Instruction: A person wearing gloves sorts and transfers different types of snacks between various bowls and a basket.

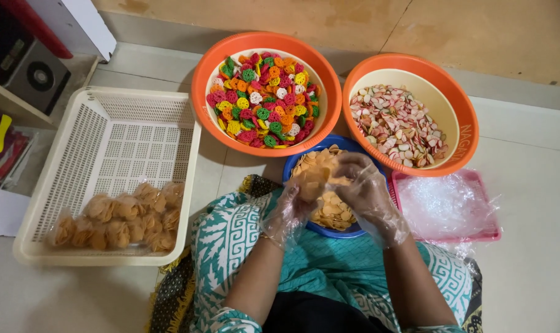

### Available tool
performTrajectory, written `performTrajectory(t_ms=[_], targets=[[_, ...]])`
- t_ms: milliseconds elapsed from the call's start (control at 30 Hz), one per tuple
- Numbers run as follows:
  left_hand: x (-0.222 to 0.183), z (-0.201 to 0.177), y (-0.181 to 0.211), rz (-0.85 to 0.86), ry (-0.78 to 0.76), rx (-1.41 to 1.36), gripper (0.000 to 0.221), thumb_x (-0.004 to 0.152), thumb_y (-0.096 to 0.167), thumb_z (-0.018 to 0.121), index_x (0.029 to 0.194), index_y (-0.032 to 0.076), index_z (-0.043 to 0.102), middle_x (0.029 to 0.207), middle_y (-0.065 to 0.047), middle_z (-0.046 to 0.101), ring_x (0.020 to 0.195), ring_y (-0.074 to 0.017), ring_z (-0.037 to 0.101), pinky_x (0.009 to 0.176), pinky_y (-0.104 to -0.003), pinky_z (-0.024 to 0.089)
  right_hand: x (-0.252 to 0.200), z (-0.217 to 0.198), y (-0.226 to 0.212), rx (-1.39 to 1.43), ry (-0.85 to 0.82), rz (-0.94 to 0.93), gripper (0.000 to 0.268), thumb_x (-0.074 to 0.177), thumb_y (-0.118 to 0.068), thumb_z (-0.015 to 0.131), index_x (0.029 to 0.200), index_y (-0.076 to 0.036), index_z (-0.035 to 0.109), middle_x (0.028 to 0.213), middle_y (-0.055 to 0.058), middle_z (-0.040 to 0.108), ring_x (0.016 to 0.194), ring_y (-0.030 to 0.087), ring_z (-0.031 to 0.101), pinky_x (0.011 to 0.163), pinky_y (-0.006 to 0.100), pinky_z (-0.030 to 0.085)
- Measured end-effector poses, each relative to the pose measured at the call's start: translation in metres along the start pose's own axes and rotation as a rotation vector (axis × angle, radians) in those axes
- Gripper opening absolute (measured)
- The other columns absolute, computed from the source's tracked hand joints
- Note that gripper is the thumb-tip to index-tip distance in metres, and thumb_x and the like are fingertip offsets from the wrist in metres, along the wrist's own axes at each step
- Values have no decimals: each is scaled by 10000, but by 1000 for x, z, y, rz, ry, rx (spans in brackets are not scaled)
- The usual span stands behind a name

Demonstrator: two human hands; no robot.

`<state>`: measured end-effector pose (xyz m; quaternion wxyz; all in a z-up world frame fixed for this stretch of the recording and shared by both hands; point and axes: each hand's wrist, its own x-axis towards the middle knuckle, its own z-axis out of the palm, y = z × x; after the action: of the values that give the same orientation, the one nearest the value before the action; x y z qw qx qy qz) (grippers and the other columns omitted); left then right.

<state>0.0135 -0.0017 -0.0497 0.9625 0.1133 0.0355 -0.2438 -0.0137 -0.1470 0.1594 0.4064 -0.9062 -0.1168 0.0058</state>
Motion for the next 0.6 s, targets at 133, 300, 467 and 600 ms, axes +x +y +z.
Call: performTrajectory(t_ms=[133, 300, 467, 600], targets=[[-14, 35, 7, 24, 11, -31, 591, 856, 277, 809, 1379, 164, 557, 1238, -256, 662, 1058, -461, 696, 805, -665, 604, -5, 12, -1, 262, -2, 15, 701, 700, -87, 863, 1253, 1, 442, 1306, 201, 478, 1181, 383, 592, 867, 394, 607], [-1, 16, -15, 0, -2, -105, 627, 819, 189, 855, 1363, 116, 552, 1292, -310, 613, 1137, -531, 623, 880, -813, 450, -11, 14, 16, 318, 90, -17, 674, 677, -26, 871, 1206, 29, 457, 1239, 220, 503, 1086, 410, 615, 798, 400, 609], [-23, 77, -1, 427, -115, 440, 514, 898, 156, 763, 1372, 129, 567, 1247, -142, 670, 1083, -214, 652, 867, -500, 538, -7, 4, -10, 1, 206, -53, 34, 749, -42, 792, 779, -49, 804, 805, 115, 783, 785, 309, 756, 733, 361, 578], [-16, 59, 31, 347, -38, 660, 598, 831, 27, 803, 1392, 3, 597, 1291, -150, 636, 1089, -211, 677, 937, -385, 597, -7, -5, -29, 12, 144, 31, 112, 790, -53, 747, 870, -56, 825, 819, 151, 769, 832, 287, 751, 776, 386, 579]])
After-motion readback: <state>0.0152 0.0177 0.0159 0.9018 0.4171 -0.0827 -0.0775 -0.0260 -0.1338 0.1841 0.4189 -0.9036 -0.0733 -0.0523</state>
